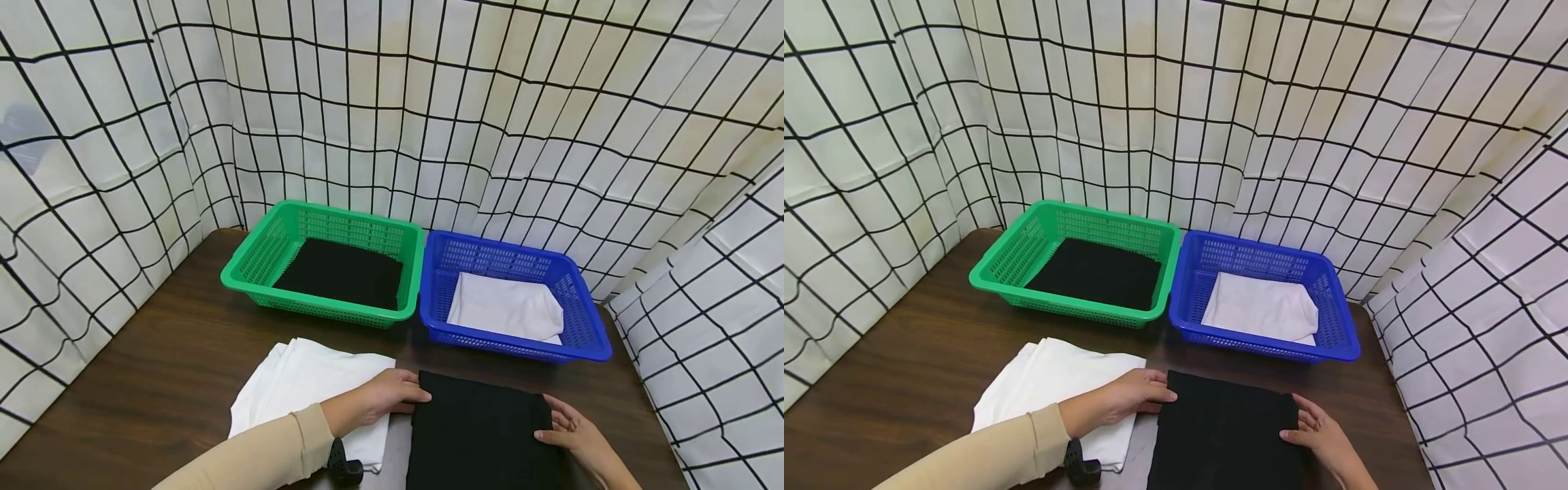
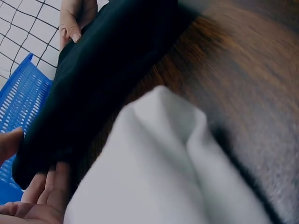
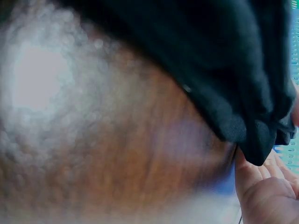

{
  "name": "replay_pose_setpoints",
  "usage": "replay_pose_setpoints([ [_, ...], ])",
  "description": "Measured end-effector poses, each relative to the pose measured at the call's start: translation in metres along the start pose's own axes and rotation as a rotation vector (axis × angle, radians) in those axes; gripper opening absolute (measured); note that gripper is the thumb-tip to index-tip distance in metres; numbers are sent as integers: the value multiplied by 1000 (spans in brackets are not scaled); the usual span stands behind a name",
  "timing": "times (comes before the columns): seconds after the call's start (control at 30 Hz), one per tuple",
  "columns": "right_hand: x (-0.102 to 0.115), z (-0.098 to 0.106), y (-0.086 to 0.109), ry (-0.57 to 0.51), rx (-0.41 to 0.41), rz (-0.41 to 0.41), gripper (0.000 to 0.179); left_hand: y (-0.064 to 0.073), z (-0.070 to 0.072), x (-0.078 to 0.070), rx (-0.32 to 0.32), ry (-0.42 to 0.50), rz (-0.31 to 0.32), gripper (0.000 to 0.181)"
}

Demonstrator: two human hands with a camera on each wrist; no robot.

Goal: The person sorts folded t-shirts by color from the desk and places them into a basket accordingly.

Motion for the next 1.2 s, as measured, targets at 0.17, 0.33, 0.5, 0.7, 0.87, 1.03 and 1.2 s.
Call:
replay_pose_setpoints([
  [0.17,-4,0,0,22,-14,8,83,1,-2,1,-5,-73,12,21],
  [0.33,-4,-1,2,52,-36,15,82,6,-4,0,-23,-128,34,11],
  [0.5,-1,-3,1,57,-49,-4,83,5,-4,-2,-26,-119,39,11],
  [0.7,-2,-2,0,55,-45,-32,79,4,-3,-3,-14,-117,44,14],
  [0.87,-4,0,1,60,-48,-57,77,3,-2,-3,-11,-113,51,12],
  [1.03,-3,3,0,79,3,-89,80,3,-1,-3,-18,-119,45,10],
  [1.2,0,5,0,26,87,-115,84,3,-1,-4,-17,-121,31,12],
])
Point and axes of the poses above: each hand's wrist, its own y-axis away from the middle knuckle, its own z-axis out of the back of the hand, x = y × z, the point moved 1 cm from there along -y, towards the middle knuckle, and after that the axes turned 13 degrees about -x, right-handed, at the moved point
